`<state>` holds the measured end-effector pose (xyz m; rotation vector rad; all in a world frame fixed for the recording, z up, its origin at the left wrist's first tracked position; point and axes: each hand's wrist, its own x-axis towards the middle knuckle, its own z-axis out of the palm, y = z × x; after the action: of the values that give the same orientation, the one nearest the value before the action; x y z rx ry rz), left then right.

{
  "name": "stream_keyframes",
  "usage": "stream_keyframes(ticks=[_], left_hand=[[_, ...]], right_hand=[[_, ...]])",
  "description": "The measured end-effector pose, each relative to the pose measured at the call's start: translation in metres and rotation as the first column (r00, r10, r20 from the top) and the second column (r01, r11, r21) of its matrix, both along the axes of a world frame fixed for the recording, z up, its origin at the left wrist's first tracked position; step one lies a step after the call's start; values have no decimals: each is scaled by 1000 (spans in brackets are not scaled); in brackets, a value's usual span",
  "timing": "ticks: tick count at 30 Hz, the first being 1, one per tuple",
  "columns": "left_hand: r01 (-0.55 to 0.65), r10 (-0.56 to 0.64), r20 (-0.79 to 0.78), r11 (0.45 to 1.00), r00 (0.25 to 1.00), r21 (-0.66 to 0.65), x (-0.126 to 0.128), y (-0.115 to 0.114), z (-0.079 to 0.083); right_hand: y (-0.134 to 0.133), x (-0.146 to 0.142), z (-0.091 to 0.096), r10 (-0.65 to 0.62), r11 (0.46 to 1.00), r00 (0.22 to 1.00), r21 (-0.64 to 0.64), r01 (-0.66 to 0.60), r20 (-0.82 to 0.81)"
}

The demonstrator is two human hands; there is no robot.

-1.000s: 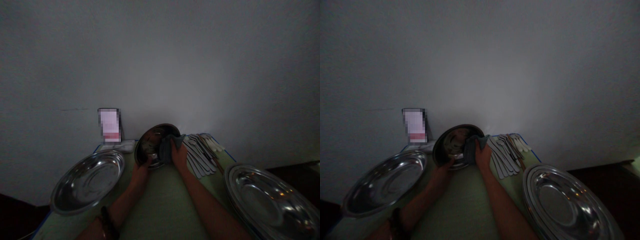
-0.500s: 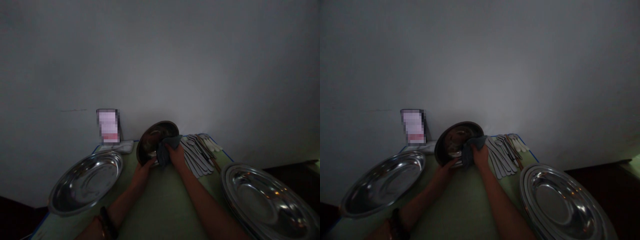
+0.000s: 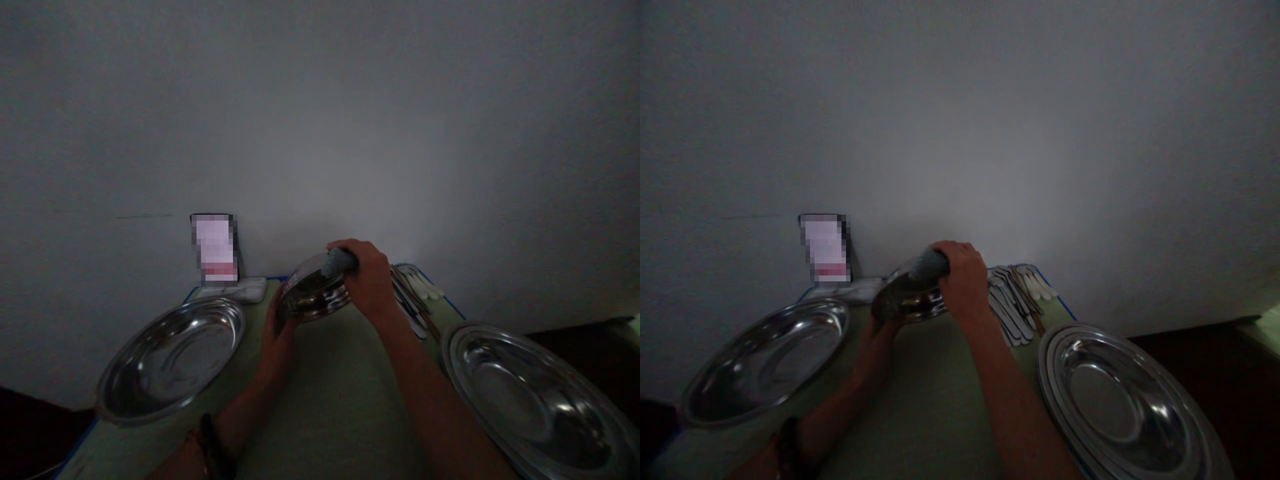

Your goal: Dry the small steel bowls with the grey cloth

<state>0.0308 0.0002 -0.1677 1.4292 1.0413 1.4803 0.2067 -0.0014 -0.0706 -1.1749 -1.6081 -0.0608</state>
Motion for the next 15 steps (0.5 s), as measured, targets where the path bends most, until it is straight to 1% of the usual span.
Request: stream_keyframes(ticks=[2,3,5,8,11,13,15], left_hand=[[67,-67,76,998,995,9,2,-4,4],[93,-95,80,995,992,29,2,-6,5],[90,-91,17,993,996,80,3,-7,4],[25,-14,-113,995,994,96,3,-5,2],[0,12,-155,997,988,79,1,1,2],[-21,28,-118,998,993,60,0,4,1],[-37,37,-1,999,999,-5,-1,8,-2]], right_hand=[[-5,-6,5,12,1000,985,1,-12,172],[-7,-9,6,26,1000,973,-5,-26,231],[-9,-13,8,63,998,955,-6,-64,290],[-8,-15,7,94,995,951,12,-102,296],[-3,-13,3,85,994,960,38,-99,268],[2,-11,-3,59,994,973,75,-77,225],[8,-9,-11,29,993,990,109,-44,136]])
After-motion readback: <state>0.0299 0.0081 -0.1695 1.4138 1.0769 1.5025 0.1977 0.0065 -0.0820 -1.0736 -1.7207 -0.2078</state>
